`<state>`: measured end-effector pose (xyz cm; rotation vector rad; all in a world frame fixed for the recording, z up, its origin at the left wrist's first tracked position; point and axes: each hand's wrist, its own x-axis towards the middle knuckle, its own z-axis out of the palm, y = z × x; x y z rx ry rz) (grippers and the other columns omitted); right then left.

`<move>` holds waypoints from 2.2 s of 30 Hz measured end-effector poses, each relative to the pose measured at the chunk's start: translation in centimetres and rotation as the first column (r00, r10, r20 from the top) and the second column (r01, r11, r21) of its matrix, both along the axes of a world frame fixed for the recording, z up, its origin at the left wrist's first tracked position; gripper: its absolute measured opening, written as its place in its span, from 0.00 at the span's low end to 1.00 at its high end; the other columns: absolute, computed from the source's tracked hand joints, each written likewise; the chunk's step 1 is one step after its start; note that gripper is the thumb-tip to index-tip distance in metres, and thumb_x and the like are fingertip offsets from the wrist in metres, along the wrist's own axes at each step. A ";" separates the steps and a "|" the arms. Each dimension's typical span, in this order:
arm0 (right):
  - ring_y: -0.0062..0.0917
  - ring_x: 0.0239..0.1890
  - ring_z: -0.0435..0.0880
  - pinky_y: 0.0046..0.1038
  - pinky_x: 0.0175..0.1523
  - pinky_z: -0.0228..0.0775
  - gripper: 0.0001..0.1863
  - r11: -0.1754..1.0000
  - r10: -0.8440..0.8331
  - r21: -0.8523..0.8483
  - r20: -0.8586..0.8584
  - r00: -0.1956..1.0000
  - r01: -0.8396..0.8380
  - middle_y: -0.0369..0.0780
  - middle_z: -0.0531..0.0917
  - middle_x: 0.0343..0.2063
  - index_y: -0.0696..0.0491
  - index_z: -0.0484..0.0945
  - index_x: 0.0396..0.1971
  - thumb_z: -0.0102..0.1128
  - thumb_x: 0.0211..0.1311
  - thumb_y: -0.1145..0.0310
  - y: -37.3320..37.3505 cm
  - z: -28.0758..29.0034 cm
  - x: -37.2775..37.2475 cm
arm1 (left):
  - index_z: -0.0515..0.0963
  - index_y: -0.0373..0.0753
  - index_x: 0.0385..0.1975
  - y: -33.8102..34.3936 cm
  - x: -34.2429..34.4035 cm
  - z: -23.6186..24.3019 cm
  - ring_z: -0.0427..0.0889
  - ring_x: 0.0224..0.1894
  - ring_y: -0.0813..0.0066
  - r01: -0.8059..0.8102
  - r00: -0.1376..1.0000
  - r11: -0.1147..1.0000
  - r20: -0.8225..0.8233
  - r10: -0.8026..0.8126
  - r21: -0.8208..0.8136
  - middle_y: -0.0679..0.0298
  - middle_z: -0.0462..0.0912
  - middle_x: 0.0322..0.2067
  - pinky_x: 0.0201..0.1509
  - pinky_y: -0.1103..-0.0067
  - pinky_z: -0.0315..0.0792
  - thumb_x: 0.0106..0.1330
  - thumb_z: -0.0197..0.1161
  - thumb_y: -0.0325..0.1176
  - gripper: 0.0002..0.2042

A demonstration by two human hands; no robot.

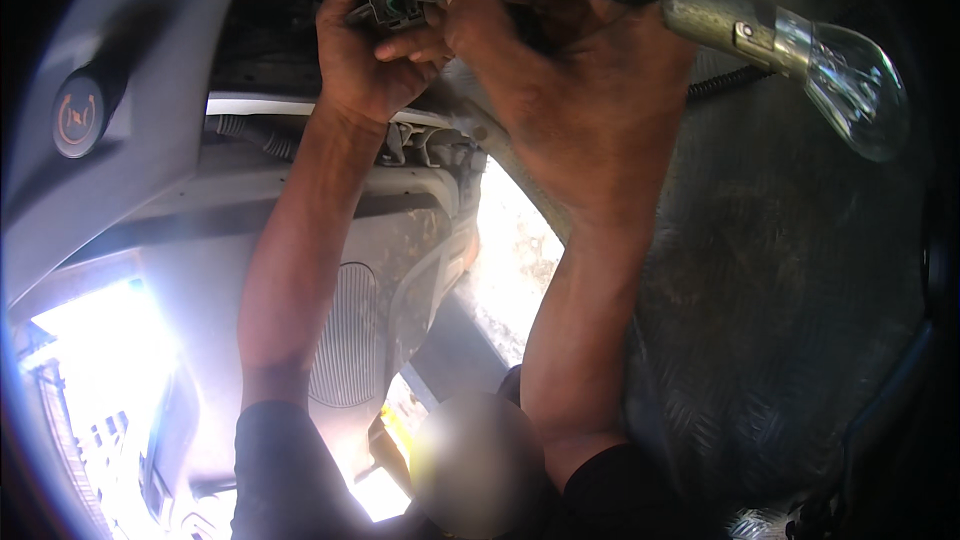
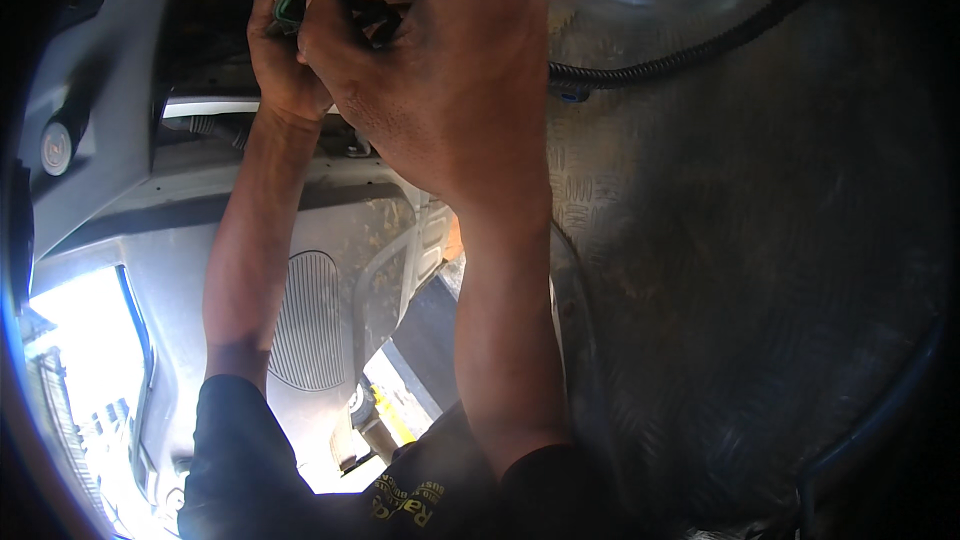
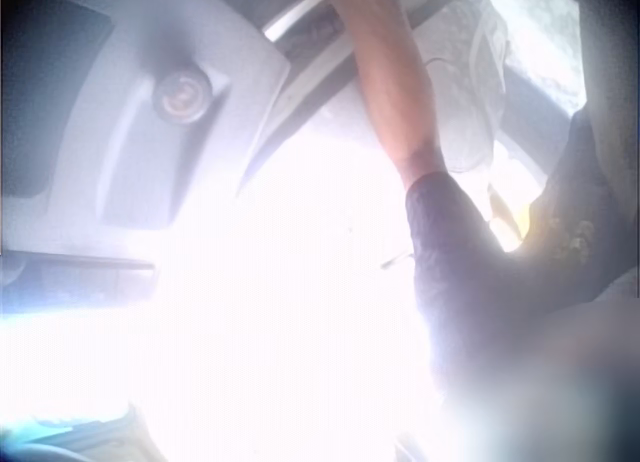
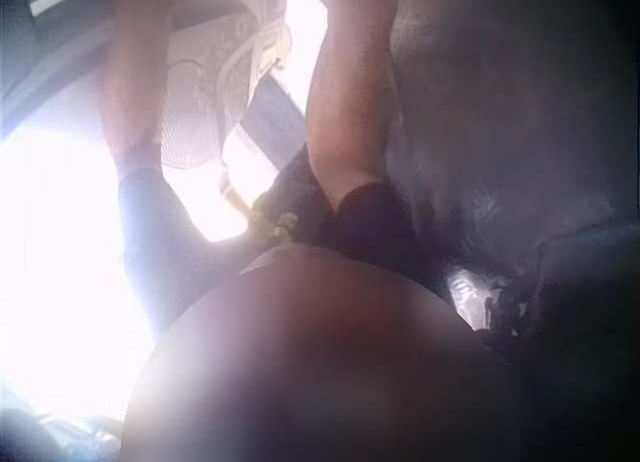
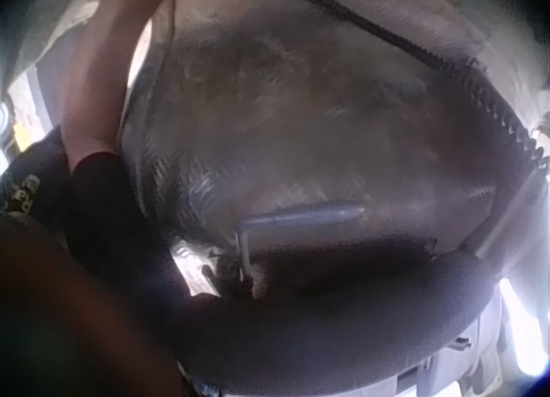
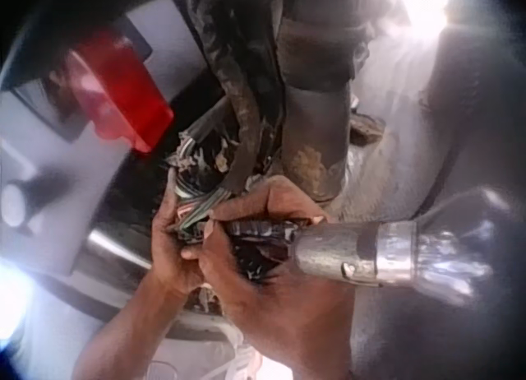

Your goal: The person works on a vehicle's interior wiring harness under the dashboard, using a test light to probe individual wires and connectors. They separate and reposition wires, then continue testing connections with the test light throughout the clip.

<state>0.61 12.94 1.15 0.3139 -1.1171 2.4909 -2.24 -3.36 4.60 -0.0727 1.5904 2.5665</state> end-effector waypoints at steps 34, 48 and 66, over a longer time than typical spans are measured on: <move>0.21 0.28 0.88 0.22 0.34 0.82 0.06 0.988 0.066 -0.139 0.002 0.998 -0.065 0.41 0.86 0.28 0.59 0.79 0.34 0.68 0.59 0.79 -0.4 0.0 0.3 | 0.75 0.38 0.62 -2.0 -1.1 -0.4 0.86 0.41 0.71 0.427 0.904 0.885 -0.120 -0.411 0.186 0.56 0.85 0.53 0.40 0.81 0.84 0.77 0.52 0.56 0.28; 0.21 0.28 0.88 0.21 0.35 0.82 0.05 0.981 0.087 -0.177 0.001 0.996 -0.085 0.42 0.86 0.28 0.60 0.78 0.33 0.67 0.60 0.80 -0.7 0.5 0.5 | 0.69 0.34 0.66 -8.3 -0.1 -2.2 0.80 0.61 0.58 0.076 0.995 0.996 -0.066 -0.078 -0.036 0.51 0.79 0.60 0.63 0.63 0.79 0.77 0.47 0.48 0.27; 0.20 0.29 0.88 0.20 0.35 0.83 0.05 0.969 0.074 -0.231 -0.077 0.994 -0.090 0.43 0.86 0.29 0.61 0.77 0.33 0.65 0.61 0.82 -0.6 0.6 -0.8 | 0.80 0.37 0.45 0.5 0.0 1.5 0.69 0.12 0.85 -0.035 0.999 0.999 0.038 0.034 0.026 0.64 0.83 0.30 0.09 0.92 0.59 0.77 0.51 0.44 0.17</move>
